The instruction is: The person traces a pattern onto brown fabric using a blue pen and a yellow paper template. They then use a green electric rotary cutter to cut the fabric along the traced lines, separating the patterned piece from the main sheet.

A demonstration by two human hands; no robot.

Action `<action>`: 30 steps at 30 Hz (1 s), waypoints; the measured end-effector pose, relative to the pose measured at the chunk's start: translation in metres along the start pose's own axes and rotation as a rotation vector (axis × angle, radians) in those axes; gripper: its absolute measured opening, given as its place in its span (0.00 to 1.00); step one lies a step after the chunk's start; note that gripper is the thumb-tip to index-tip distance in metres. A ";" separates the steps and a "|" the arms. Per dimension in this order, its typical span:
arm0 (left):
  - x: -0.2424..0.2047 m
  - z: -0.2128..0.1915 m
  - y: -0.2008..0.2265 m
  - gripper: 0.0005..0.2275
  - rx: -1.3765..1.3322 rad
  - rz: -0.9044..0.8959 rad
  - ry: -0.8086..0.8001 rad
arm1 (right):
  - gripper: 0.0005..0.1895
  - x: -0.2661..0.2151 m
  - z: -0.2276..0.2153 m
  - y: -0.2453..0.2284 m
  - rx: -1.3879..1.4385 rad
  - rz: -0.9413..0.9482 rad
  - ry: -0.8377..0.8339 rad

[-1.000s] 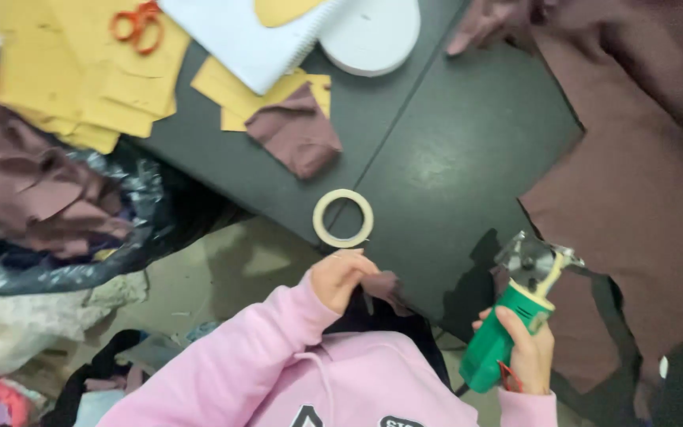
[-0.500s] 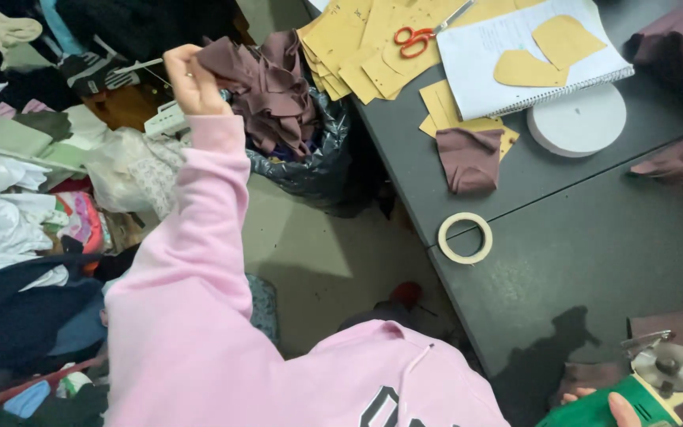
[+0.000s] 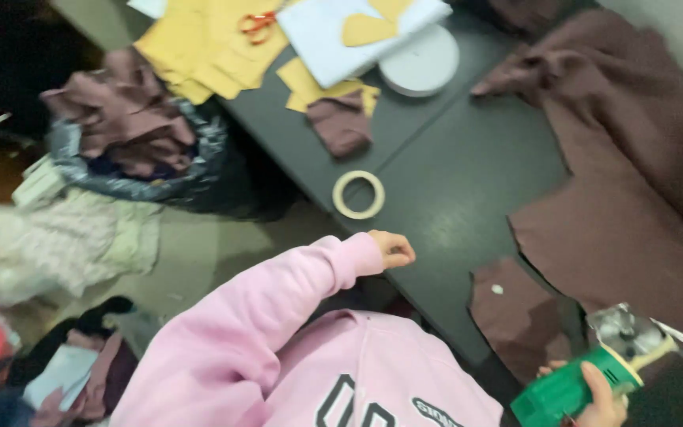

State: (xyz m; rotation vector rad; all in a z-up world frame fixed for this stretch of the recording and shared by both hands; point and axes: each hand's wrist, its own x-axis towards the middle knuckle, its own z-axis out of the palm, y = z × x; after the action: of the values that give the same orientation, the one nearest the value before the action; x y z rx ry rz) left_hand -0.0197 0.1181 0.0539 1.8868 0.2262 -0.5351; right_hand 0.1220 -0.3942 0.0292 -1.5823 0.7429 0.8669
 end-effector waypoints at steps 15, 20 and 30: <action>0.118 0.116 0.080 0.25 0.187 -0.220 0.047 | 0.16 -0.136 -0.035 0.056 0.253 -0.318 0.278; 0.059 -0.021 0.025 0.24 0.428 -0.303 0.427 | 0.18 -0.117 -0.058 0.049 0.162 -0.211 0.208; 0.118 0.055 0.126 0.32 0.878 0.172 0.677 | 0.18 -0.099 -0.028 0.047 0.043 -0.074 0.173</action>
State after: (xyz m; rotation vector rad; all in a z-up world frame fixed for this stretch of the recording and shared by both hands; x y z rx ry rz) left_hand 0.1212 0.0086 0.0885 2.8749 0.2878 0.2030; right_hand 0.0341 -0.4285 0.0917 -1.6499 0.8144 0.6616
